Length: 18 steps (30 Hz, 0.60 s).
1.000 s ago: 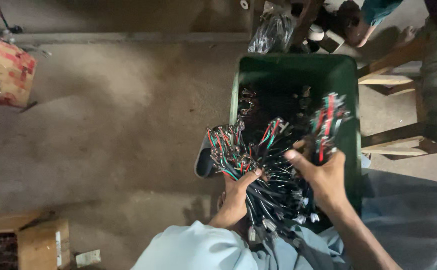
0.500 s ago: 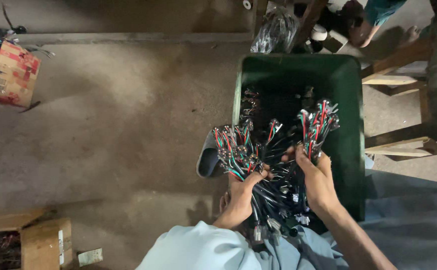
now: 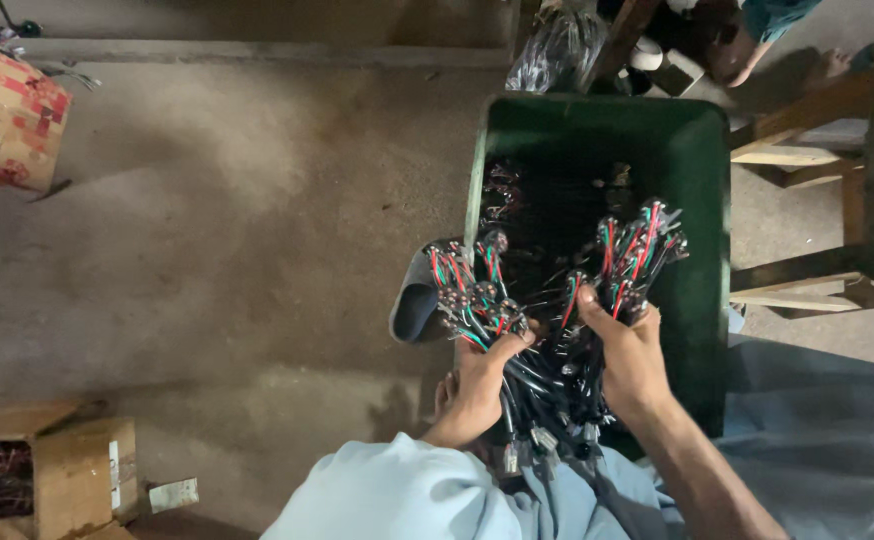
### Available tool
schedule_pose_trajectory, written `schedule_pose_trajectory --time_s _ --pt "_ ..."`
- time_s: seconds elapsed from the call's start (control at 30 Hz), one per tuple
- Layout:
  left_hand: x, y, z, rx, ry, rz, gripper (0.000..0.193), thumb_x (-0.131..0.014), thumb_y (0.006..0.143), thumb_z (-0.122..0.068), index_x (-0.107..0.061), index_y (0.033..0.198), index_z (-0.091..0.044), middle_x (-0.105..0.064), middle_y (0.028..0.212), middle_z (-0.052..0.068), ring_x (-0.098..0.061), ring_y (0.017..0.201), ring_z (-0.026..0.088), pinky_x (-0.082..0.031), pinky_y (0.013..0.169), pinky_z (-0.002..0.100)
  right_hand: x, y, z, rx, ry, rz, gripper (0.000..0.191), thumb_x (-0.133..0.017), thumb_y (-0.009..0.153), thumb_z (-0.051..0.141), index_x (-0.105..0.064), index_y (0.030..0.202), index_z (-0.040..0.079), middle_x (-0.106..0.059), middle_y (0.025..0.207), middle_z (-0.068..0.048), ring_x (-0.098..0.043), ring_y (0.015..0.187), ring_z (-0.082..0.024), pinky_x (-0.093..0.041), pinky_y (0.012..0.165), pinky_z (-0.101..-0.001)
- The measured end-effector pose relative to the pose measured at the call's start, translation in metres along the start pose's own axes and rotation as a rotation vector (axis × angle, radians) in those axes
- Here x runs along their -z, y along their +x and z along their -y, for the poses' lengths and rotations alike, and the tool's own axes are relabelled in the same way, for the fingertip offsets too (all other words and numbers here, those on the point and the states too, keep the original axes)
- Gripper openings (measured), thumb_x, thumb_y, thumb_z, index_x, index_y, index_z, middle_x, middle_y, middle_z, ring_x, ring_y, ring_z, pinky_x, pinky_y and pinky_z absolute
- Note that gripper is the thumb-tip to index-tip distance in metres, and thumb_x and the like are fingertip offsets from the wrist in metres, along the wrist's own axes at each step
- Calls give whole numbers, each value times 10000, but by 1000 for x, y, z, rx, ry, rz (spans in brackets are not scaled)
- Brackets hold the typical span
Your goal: The person sits on the floor beside a green bin full of wire harnesses and gathers them into bundles by hand, pulling groups of harnesses from the bin, aligning the connectors, and holding the sorted bundles. The bin remains on the floor as they continue sorting through the pile.
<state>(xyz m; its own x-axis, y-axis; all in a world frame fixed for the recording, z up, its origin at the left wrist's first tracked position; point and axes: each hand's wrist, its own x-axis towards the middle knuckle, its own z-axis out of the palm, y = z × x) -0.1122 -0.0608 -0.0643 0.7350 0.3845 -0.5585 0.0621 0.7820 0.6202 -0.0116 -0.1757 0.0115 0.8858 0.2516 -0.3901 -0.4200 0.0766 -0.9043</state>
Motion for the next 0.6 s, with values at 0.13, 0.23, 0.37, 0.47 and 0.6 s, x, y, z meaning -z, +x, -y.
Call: schedule_pose_trajectory --time_s 0.13,0.23,0.37,0.47,0.6 --pt "-2 -2 -7 42 46 -55 355 -820 738 -41 -689 1065 -84 -760 962 41 -702 876 151 -539 812 326 5 2 0 -24 -37 85 46 -721 905 94 -698 873 70 -673 778 51 -592 723 -54 -466 667 -257" --pt "-4 -5 -8 -24 85 42 339 -824 775 -14 -722 1095 -57 -762 1013 30 -700 913 133 -538 835 303 2 1 -14 17 -81 165 89 -743 920 100 -724 853 45 -685 770 31 -571 716 -56 -448 658 -261" --pt "-8 -7 -11 -21 33 93 337 -833 789 6 -718 1103 -33 -765 1020 51 -713 913 153 -555 808 320 3 2 -28 12 -81 129 62 -749 899 120 -742 859 73 -694 785 56 -567 723 -16 -457 653 -238" --pt "-10 -10 -15 13 -5 118 335 -814 795 -23 -730 1118 -44 -769 1031 56 -720 912 143 -563 812 306 3 1 -27 35 -212 112 258 -789 994 134 -681 796 10 -564 694 12 -413 626 -61 -308 544 -273" --pt "-7 -11 -18 -111 192 204 284 -801 846 -15 -751 1125 -39 -761 1095 44 -707 977 110 -555 868 282 1 -5 -19 95 -251 167 188 -739 948 145 -733 807 21 -693 712 27 -538 646 -31 -420 577 -247"
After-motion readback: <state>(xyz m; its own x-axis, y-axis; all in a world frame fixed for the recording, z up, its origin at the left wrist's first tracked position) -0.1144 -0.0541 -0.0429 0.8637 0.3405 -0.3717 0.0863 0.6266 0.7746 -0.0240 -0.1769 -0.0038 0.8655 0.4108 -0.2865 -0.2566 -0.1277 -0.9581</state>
